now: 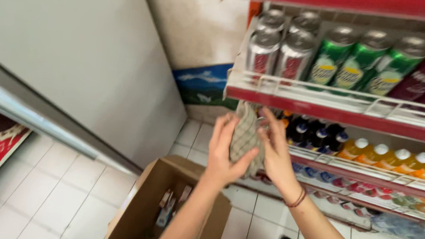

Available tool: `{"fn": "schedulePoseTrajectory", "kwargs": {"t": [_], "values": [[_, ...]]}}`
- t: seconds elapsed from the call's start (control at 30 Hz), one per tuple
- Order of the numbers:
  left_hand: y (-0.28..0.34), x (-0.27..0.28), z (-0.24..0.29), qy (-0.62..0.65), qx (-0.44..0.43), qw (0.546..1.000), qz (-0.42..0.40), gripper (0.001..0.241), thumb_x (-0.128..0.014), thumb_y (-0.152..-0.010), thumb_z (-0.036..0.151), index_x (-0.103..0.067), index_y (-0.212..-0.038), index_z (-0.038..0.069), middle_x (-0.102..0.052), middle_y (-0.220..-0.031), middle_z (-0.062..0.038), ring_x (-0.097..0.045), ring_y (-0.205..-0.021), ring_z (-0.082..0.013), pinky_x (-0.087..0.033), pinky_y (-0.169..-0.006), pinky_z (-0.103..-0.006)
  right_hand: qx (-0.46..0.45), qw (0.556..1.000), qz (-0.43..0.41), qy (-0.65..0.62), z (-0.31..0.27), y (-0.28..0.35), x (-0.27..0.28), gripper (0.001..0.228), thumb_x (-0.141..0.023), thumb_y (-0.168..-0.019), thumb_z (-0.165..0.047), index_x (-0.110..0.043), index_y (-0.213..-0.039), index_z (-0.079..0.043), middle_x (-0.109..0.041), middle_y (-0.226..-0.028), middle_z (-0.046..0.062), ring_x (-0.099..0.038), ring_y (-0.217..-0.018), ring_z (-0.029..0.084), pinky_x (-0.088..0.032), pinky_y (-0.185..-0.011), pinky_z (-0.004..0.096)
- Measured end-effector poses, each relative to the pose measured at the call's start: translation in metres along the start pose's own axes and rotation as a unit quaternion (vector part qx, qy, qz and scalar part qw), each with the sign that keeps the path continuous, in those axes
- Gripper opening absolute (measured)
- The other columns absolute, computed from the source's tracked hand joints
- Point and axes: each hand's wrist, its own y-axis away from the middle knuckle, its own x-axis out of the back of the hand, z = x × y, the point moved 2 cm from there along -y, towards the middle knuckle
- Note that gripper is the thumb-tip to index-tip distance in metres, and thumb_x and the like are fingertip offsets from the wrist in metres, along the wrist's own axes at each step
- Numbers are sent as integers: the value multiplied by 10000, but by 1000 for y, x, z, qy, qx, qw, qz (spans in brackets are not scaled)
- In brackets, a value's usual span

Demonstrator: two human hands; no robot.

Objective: The person wipes the red metal edges of a refrigerated display shelf with a cloth. They move along the shelf, wiping multiple sections and occasionally reaching into a cardboard box to adjust the cloth or retrieve a spray bottle.

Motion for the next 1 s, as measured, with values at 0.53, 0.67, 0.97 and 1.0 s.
{"fn": "schedulePoseTrajectory", "kwargs": {"t": [0.53, 0.67, 0.97, 1.0], "values": [[-244, -99, 26, -205, -275, 922, 181, 492, -522, -1111, 261, -459, -1561, 71, -400, -1656, -151, -382, -1538, -320, -355, -1269, -454, 307, 807, 200, 464, -130, -86, 194, 697, -614, -1073, -322, -382, -1641, 9, -328, -1570, 244, -373, -1352, 431, -331, -1163, 505], [-244, -151, 57, -130, -352, 924, 76, 456, -526, -1111, 288, -509, -1504, 56, -452, -1606, -128, -457, -1494, -262, -409, -1206, -432, 341, 772, 211, 493, -137, -103, 233, 635, -432, -1129, -379, -382, -1603, 42, -314, -1605, 300, -307, -1478, 518, -201, -1229, 597], [-242, -210, 105, -333, -403, 853, 8, 460, -477, -1125, 186, -665, -1480, -38, -432, -1620, -139, -383, -1537, -298, -154, -1306, -478, 426, 770, 140, 453, -135, -143, 252, 764, -187, -1118, -549, -394, -1577, 26, -363, -1606, 324, -255, -1526, 508, -101, -1204, 688], [-245, -203, 96, -340, -416, 843, 5, 475, -461, -1129, 186, -657, -1500, -36, -414, -1636, -145, -363, -1548, -308, -113, -1310, -494, 426, 762, 141, 467, -134, -149, 246, 784, -179, -1124, -557, -407, -1603, 19, -367, -1632, 319, -251, -1551, 490, -78, -1218, 695]]}}
